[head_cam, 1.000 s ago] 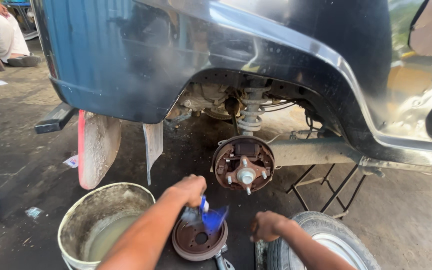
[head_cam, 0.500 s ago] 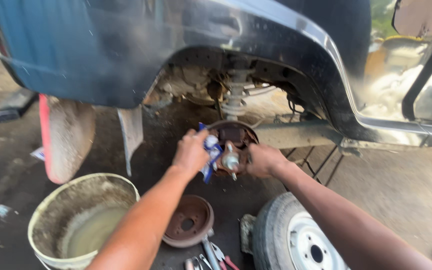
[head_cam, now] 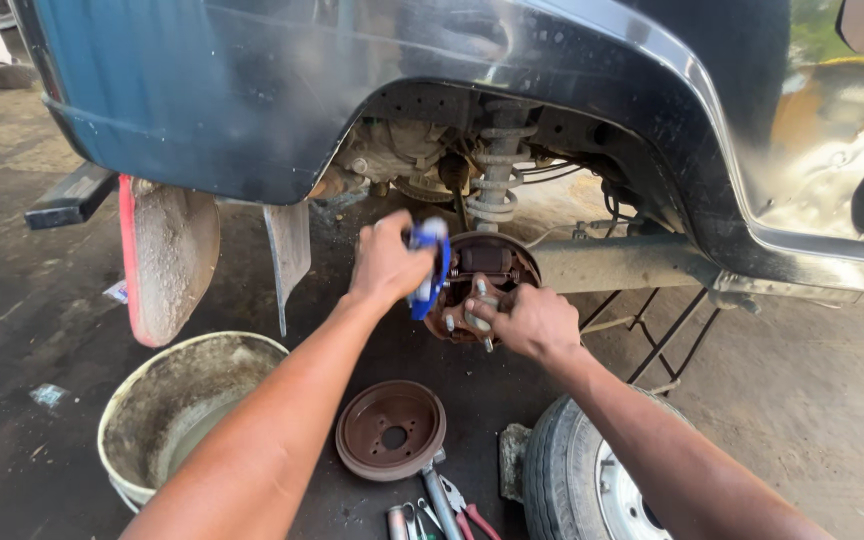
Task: The person cleans the exposed brake assembly of a vehicle using a cloth and a liquid from a bottle. They then use a screwdriver to adjust components within the brake drum area. The task involves wiping surfaces and manipulating small mechanical parts.
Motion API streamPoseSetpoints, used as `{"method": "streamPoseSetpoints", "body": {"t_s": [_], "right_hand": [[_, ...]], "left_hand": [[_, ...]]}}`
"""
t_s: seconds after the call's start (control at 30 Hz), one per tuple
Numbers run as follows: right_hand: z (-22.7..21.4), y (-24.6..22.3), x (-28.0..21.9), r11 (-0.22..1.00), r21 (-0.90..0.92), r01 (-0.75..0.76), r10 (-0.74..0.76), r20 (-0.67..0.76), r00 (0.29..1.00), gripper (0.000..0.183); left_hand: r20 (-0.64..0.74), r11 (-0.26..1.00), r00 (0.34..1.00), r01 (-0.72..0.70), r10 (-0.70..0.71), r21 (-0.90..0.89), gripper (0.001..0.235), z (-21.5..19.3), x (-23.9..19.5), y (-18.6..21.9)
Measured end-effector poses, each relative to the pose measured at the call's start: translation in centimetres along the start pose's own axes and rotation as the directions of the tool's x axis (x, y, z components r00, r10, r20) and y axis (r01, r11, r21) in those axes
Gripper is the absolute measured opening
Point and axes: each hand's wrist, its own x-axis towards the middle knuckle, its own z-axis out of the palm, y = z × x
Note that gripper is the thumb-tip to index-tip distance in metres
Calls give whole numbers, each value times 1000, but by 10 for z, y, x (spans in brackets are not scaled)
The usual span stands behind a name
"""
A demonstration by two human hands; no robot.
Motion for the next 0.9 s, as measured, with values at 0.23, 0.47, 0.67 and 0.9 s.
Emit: {"method": "streamPoseSetpoints", "body": {"t_s": [0.23,0.47,0.67,0.9], "right_hand": [[0,1,-2,1000,-17,-13,12,-47,999,89],[2,-3,-10,1000,8,-4,4,-63,998,81],[-5,-4,-4,999,28,-44,43,31,999,83],[4,1,1,999,5,-52,52,37,998,82]], "left_hand": [[-79,977,975,-204,209,58,43,59,4,-30],[545,860,799,-73,-252,505,68,63,-29,-152],[50,995,994,92,-94,46,36,15,20,-73],[-30,909,913,-402,407,109,32,74,15,18]]}}
